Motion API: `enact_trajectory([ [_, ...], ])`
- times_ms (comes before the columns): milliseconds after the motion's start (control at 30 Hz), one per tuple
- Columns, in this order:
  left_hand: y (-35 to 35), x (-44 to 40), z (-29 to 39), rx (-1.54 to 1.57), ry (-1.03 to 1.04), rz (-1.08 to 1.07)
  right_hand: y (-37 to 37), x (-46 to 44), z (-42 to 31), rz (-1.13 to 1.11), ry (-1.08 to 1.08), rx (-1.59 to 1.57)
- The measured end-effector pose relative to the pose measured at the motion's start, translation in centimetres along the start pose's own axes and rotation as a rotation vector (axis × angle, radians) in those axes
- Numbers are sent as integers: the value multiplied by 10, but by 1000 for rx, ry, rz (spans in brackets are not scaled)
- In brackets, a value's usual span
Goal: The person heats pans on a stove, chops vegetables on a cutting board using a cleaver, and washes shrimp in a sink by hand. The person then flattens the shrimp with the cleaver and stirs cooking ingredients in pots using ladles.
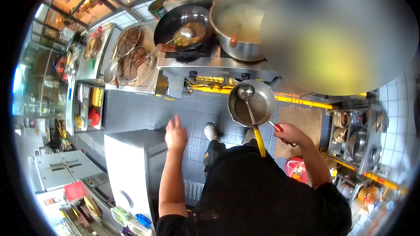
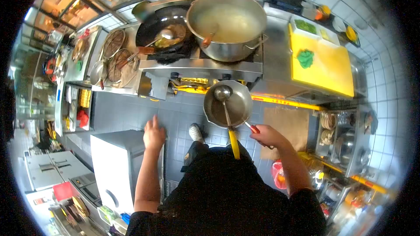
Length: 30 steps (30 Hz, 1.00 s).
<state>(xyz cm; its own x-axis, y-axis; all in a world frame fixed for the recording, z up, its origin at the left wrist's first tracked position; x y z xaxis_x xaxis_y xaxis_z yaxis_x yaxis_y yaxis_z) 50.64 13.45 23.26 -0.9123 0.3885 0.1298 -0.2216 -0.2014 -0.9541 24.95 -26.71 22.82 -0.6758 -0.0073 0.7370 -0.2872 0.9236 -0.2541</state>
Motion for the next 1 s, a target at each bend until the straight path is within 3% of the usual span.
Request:
enact_trajectory([
  [167,11,91,-231,-46,-617,-108,32,-69,-70,-100,-89,96],
  [233,33,121,-325,2,-617,-96,52,-96,-107,-100,-91,140],
  [300,62,143,-412,-166,-550,-117,76,-125,-146,-109,-115,159],
  [400,37,156,-455,255,-869,-50,112,-157,-205,-167,-148,165],
  [500,47,169,-514,752,-946,46,154,-184,-279,-232,-172,195],
  [533,50,181,-535,509,-1068,57,169,-199,-295,-247,-196,231],
  [567,89,197,-588,474,-912,5,185,-214,-314,-243,-216,257],
  [600,130,207,-631,748,-954,19,198,-222,-335,-266,-239,294],
  [700,94,208,-606,627,-1112,-35,236,-237,-406,-274,-271,293],
  [867,124,212,-636,660,-1050,-237,285,-268,-471,-360,-294,222],
  [1000,88,218,-617,467,-1131,-206,308,-281,-486,-417,-290,208],
])
Point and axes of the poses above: each hand's wrist, its own x-axis away from the middle knuckle, its own y-axis out of the palm, z = x × y, the point moved 7 cm from there along -x, towards the middle knuckle, and after that the axes turned 14 degrees about x, right-handed, at the moved point
